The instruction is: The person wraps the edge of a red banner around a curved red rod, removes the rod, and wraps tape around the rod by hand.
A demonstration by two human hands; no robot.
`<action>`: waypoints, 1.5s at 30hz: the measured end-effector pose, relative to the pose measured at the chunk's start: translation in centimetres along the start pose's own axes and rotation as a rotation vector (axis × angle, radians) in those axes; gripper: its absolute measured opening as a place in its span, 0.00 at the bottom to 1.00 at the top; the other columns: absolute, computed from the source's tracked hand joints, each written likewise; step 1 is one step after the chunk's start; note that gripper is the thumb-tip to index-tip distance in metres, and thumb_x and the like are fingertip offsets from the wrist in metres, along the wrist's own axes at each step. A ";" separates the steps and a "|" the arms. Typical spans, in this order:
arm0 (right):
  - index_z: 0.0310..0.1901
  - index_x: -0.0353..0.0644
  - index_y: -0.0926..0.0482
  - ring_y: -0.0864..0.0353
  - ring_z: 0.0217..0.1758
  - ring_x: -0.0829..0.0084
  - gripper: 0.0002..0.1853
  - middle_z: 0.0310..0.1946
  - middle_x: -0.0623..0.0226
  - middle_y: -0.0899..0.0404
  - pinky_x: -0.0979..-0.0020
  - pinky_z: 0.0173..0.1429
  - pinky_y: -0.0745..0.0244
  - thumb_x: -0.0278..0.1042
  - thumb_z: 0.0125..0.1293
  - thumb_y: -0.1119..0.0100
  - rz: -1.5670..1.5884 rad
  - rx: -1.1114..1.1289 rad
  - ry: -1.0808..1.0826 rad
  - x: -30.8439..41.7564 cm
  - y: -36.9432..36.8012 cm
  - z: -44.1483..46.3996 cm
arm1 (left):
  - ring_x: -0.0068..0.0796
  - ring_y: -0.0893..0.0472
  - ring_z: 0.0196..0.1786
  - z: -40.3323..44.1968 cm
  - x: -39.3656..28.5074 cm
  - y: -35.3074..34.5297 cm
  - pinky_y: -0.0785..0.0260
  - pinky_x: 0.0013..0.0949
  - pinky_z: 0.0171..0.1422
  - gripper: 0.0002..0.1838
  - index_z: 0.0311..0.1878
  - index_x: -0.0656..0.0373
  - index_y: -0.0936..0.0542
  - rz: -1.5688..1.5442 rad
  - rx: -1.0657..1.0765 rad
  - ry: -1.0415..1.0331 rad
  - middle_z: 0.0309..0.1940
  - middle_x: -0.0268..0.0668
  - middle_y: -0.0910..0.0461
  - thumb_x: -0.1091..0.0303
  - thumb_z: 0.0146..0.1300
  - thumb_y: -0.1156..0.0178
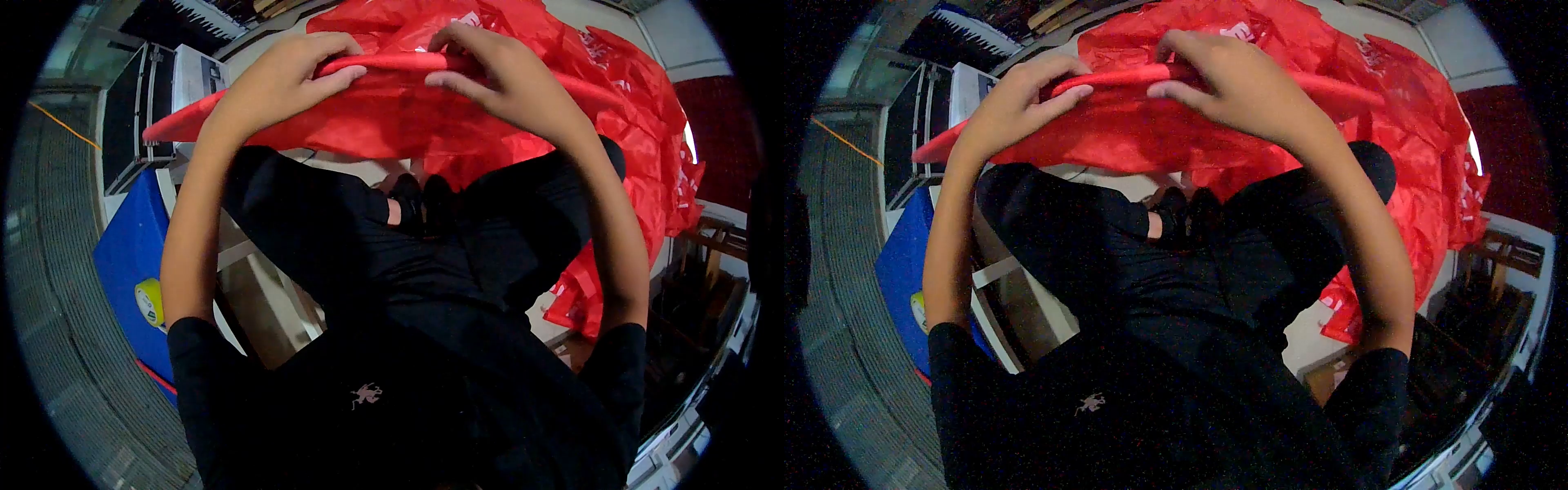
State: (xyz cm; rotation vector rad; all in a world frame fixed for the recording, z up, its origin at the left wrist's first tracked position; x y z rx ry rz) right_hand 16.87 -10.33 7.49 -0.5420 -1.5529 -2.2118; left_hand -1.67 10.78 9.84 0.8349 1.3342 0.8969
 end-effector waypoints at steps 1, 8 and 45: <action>0.47 0.38 0.24 0.19 0.42 0.51 0.17 0.36 0.51 0.20 0.55 0.46 0.25 0.43 0.68 0.39 -0.009 -0.032 0.022 0.1 0.0 0.0 | 0.36 0.20 0.43 0.0 -0.1 0.0 0.29 0.34 0.53 0.16 0.49 0.64 0.21 0.000 0.000 -0.002 0.42 0.43 0.19 0.65 0.63 0.33; 0.47 0.35 0.25 0.18 0.41 0.58 0.15 0.36 0.55 0.22 0.62 0.45 0.25 0.35 0.66 0.35 -0.082 0.009 0.021 0.4 -0.1 0.2 | 0.35 0.21 0.43 -0.2 -0.5 0.2 0.29 0.33 0.52 0.15 0.50 0.63 0.21 -0.045 -0.003 0.020 0.41 0.42 0.19 0.65 0.64 0.35; 0.50 0.39 0.24 0.21 0.45 0.55 0.16 0.43 0.55 0.23 0.60 0.47 0.25 0.33 0.63 0.34 -0.248 -0.025 0.148 0.4 -0.5 0.5 | 0.37 0.24 0.40 0.9 -0.6 -0.2 0.31 0.34 0.48 0.15 0.47 0.63 0.26 0.047 -0.033 -0.160 0.39 0.43 0.25 0.66 0.64 0.36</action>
Point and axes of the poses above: each hand's wrist, its own z-axis towards the middle knuckle, its own y-axis out of the back of the hand, x = y × z, the point moved 1 cm from there along z, towards the middle knuckle
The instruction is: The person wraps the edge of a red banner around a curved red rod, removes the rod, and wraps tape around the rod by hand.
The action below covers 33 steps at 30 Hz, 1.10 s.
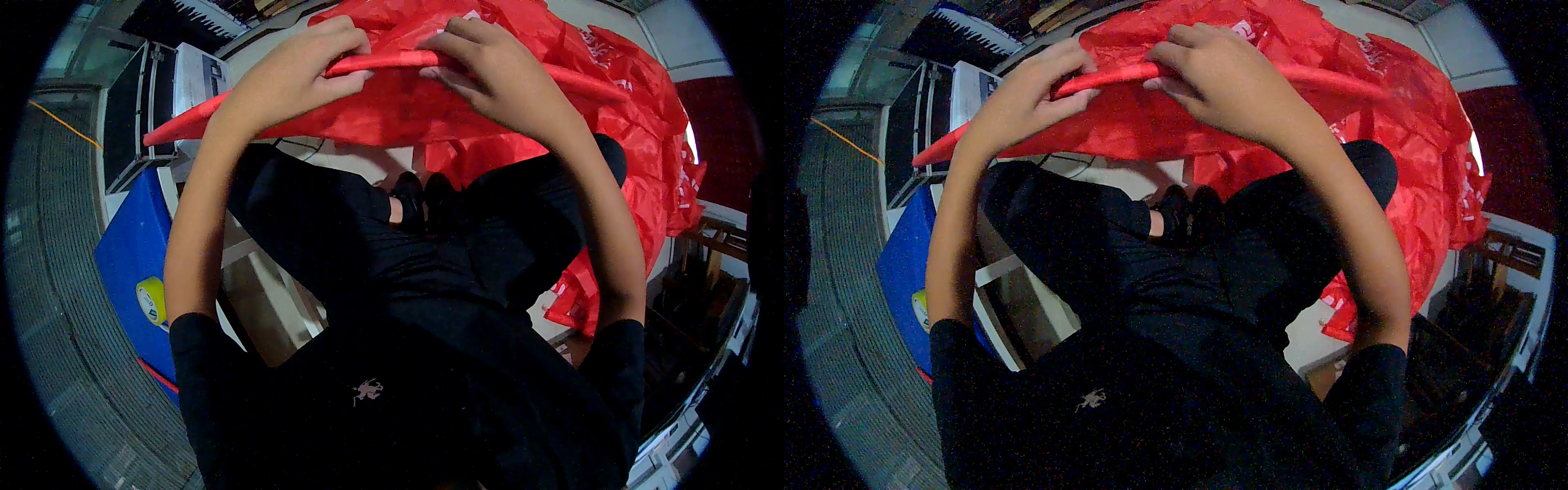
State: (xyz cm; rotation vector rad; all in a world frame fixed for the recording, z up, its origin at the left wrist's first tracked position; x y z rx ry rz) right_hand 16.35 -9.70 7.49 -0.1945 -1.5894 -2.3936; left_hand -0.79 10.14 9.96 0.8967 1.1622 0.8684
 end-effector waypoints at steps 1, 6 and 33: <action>0.50 0.39 0.24 0.21 0.45 0.54 0.15 0.42 0.55 0.23 0.59 0.47 0.25 0.32 0.63 0.34 0.016 -0.064 -0.016 0.3 0.0 0.1 | 0.37 0.24 0.40 -0.1 0.1 0.0 0.31 0.34 0.48 0.15 0.47 0.63 0.26 0.000 0.000 0.000 0.39 0.43 0.25 0.66 0.64 0.36; 0.50 0.39 0.25 0.21 0.45 0.53 0.16 0.42 0.56 0.23 0.59 0.49 0.25 0.32 0.63 0.35 0.093 -0.115 0.040 0.2 0.6 0.0 | 0.33 0.24 0.41 0.0 -0.6 0.2 0.30 0.34 0.48 0.15 0.48 0.63 0.24 -0.063 0.026 0.066 0.39 0.40 0.24 0.65 0.63 0.35; 0.50 0.38 0.27 0.21 0.44 0.53 0.16 0.42 0.54 0.23 0.59 0.46 0.25 0.34 0.66 0.37 0.099 -0.018 0.048 0.3 0.3 -0.1 | 0.30 0.25 0.38 -0.3 -0.1 -0.4 0.30 0.32 0.46 0.14 0.44 0.62 0.24 -0.142 0.064 0.187 0.35 0.39 0.25 0.67 0.58 0.34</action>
Point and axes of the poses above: each hand's wrist, its own z-axis towards the middle knuckle, its own y-axis out of the back of the hand, x = y × z, the point moved 1 cm from there along z, towards the middle knuckle
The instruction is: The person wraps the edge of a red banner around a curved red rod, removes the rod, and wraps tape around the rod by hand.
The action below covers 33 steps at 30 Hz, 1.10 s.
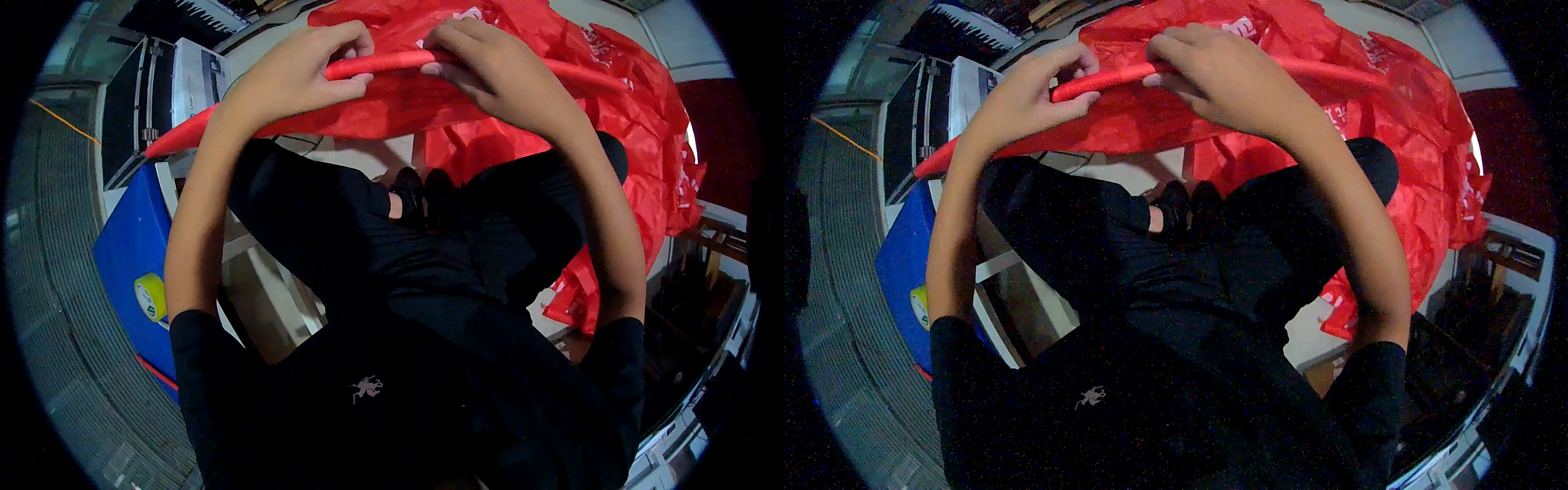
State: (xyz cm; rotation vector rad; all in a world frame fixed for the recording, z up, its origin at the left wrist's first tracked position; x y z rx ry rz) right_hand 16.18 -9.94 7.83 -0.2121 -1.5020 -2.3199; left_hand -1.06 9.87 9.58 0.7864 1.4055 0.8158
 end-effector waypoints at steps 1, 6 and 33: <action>0.50 0.39 0.27 0.21 0.43 0.53 0.15 0.41 0.55 0.24 0.59 0.46 0.25 0.34 0.66 0.37 -0.037 0.007 0.003 -0.1 -0.2 0.0 | 0.30 0.25 0.38 0.0 0.2 0.0 0.30 0.32 0.46 0.14 0.44 0.62 0.24 0.000 0.000 0.000 0.35 0.39 0.25 0.67 0.58 0.34; 0.48 0.39 0.26 0.21 0.42 0.54 0.13 0.40 0.54 0.24 0.59 0.45 0.26 0.36 0.68 0.39 0.112 -0.017 -0.050 0.1 -0.3 0.0 | 0.31 0.25 0.39 0.2 0.0 -0.2 0.31 0.33 0.46 0.15 0.43 0.61 0.25 0.088 -0.035 -0.179 0.35 0.40 0.25 0.64 0.58 0.33; 0.48 0.37 0.26 0.22 0.43 0.56 0.17 0.38 0.54 0.23 0.59 0.48 0.26 0.38 0.65 0.35 -0.050 0.030 0.068 -0.6 -0.5 -0.4 | 0.32 0.24 0.38 0.3 0.5 -0.9 0.31 0.33 0.45 0.15 0.44 0.62 0.25 0.084 0.016 -0.207 0.35 0.40 0.26 0.67 0.57 0.35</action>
Point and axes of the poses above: each hand's wrist, its own z-axis towards the middle knuckle, its own y-axis out of the back of the hand, x = y × z, the point moved 1 cm from there along z, towards the middle knuckle
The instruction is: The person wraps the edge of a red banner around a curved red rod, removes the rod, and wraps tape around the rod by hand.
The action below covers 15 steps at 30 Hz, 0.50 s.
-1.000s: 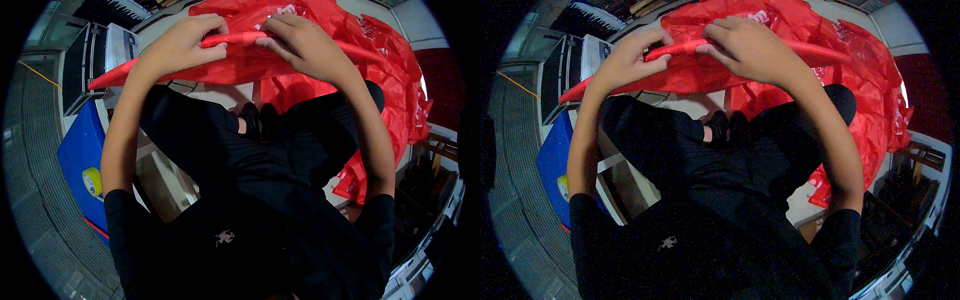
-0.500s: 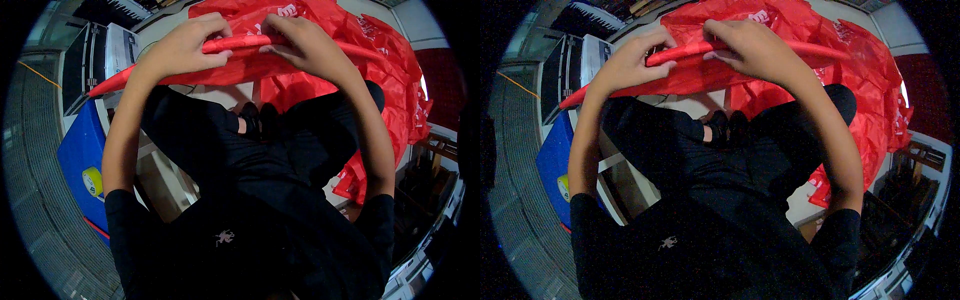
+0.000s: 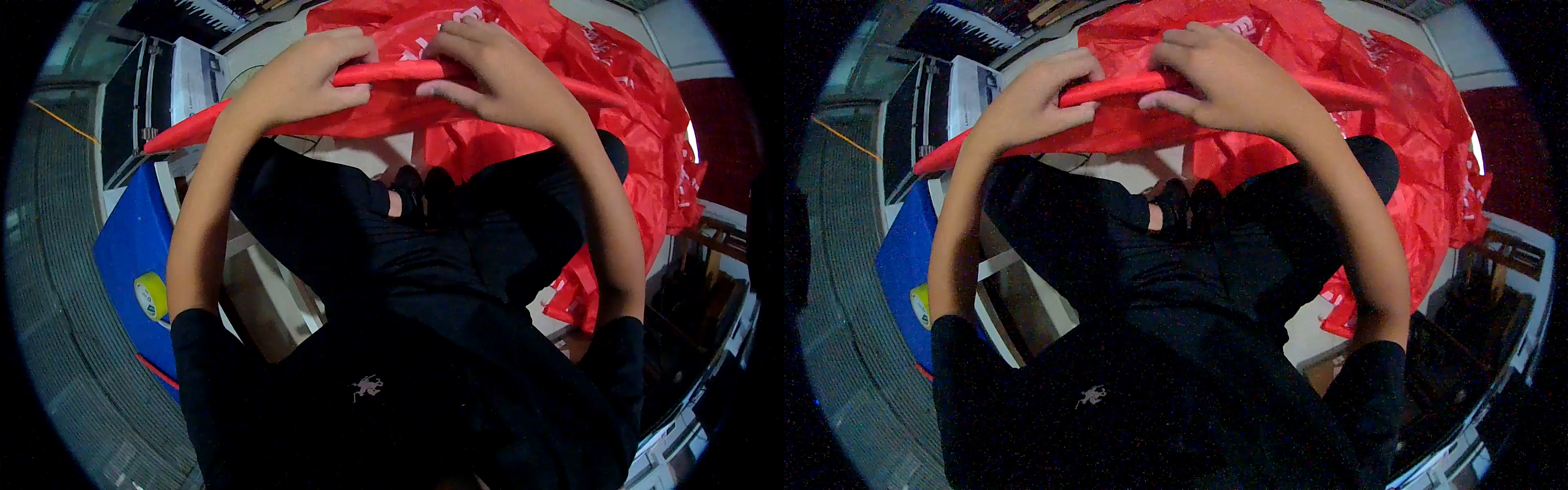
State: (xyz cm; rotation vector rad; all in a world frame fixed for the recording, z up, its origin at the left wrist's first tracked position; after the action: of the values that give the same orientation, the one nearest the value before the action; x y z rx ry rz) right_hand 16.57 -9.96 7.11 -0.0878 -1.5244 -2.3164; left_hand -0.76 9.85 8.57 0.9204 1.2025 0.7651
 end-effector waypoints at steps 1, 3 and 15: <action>0.49 0.37 0.26 0.22 0.43 0.57 0.17 0.38 0.54 0.23 0.60 0.48 0.26 0.39 0.65 0.35 0.036 -0.010 -0.022 -0.1 0.0 0.0 | 0.32 0.24 0.38 0.0 0.0 0.0 0.31 0.33 0.45 0.15 0.44 0.62 0.25 0.000 0.000 -0.001 0.35 0.40 0.26 0.67 0.57 0.35; 0.49 0.37 0.26 0.21 0.43 0.58 0.18 0.38 0.54 0.23 0.60 0.48 0.26 0.39 0.65 0.35 0.073 -0.021 -0.043 -0.1 0.0 0.0 | 0.33 0.25 0.39 -0.1 -0.2 0.0 0.31 0.33 0.46 0.15 0.44 0.63 0.25 0.007 -0.025 -0.013 0.36 0.41 0.26 0.67 0.57 0.35; 0.50 0.37 0.25 0.20 0.37 0.61 0.19 0.37 0.56 0.20 0.65 0.42 0.25 0.41 0.66 0.35 0.257 -0.032 -0.077 -0.2 -0.1 0.0 | 0.38 0.25 0.31 -0.1 -0.8 0.1 0.32 0.36 0.38 0.13 0.42 0.62 0.24 -0.056 -0.065 0.049 0.29 0.43 0.25 0.63 0.59 0.36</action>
State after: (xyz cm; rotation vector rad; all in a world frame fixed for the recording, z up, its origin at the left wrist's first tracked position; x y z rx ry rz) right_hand 16.75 -9.90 6.98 -0.3636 -1.4193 -2.1544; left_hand -0.97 9.22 8.99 0.8153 1.2343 0.7819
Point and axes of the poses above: each hand's wrist, its own z-axis towards the middle knuckle, its own y-axis out of the back of the hand, x = y × z, the point moved 1 cm from there along z, towards the middle knuckle
